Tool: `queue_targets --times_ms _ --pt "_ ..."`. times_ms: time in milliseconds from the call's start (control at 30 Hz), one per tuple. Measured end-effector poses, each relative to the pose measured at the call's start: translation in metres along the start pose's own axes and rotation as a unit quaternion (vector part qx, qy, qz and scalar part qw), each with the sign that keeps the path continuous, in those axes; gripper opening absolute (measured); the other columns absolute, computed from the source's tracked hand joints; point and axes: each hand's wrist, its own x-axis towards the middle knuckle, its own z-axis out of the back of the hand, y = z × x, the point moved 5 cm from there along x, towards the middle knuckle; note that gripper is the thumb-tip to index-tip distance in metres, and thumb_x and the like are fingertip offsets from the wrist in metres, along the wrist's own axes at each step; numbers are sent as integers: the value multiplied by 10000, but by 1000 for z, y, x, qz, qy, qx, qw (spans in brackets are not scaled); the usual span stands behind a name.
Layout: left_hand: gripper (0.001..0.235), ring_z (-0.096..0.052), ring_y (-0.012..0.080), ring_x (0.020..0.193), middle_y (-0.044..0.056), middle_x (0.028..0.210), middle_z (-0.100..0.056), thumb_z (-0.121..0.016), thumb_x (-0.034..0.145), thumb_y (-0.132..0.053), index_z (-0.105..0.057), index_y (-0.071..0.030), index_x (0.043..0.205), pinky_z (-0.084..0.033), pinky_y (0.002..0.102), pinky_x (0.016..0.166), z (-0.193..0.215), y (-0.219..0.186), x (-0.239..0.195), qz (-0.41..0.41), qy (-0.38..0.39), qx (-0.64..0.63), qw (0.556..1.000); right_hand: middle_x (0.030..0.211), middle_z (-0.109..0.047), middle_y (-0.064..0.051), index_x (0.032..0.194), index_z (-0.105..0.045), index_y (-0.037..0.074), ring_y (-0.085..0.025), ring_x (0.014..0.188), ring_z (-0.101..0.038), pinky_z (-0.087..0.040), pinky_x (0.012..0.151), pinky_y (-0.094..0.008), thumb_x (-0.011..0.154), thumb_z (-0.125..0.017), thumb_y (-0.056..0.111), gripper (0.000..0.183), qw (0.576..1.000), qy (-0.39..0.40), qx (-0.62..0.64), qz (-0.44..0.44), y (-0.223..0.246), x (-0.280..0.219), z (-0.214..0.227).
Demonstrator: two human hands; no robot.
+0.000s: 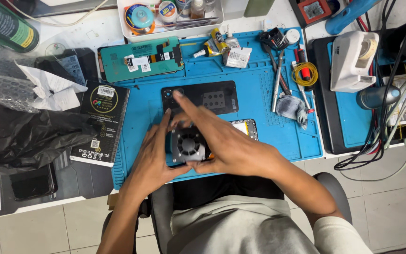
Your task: The person applies adhesive to the edges of a disassembled smartphone chassis, then uses a small fan to cool or dry the interior. The person handles the phone chassis, adhesive tube, and fan throughout the clip.
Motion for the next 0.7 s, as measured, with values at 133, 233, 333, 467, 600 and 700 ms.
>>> queue_targets --times_ms 133,233,333,467,600,700 --pt "1392 -516 470 1314 350 1436 -493 -944 517 -277 -131 38 1602 -426 528 1080 6 -13 -2 -124 -79 88 985 1447 -532 -208 1646 23 28 -335 1253 -578 -460 1152 -430 744 -874 116 1274 998 46 39 8 1 -1 -6" --pt "1338 -570 393 1137 240 1263 -560 -985 591 -296 -149 7 1591 -457 506 1005 -2 4 -2 23 15 -8 1000 1412 -561 -188 1647 14 43 -330 1207 -583 -479 1141 -427 753 -879 115 1265 1000 11 13 2 -3 1 -1" --pt "1333 -556 400 1198 234 1310 -560 -983 595 -303 -152 2 1591 -454 510 1025 0 1 -2 -1 -4 -17 1000 1399 -580 -176 1656 -6 57 -335 1201 -584 -479 1129 -439 772 -881 111 1245 999 -23 -47 -1 -2 2 5" --pt "1367 -525 426 1262 282 1398 -515 -964 531 -292 -144 16 1581 -435 512 1056 3 -3 0 -56 -22 5 998 1504 -463 -217 1643 17 35 -337 1239 -584 -468 1118 -445 750 -872 94 1262 996 70 46 -13 6 -3 -9" --pt "1336 -526 404 1271 268 1387 -527 -969 563 -275 -152 0 1582 -433 491 1077 0 2 -2 -7 -1 8 1000 1428 -545 -227 1636 29 29 -371 1291 -551 -444 1152 -468 683 -895 63 1328 999 46 14 26 3 -1 -7" --pt "1355 -540 368 1246 192 1333 -588 -973 588 -298 -113 3 1592 -421 483 1089 2 -2 -1 -6 5 -15 1000 1362 -609 -162 1660 -2 74 -338 1286 -591 -475 1160 -451 743 -925 99 1302 997 -26 -66 14 -7 0 15"
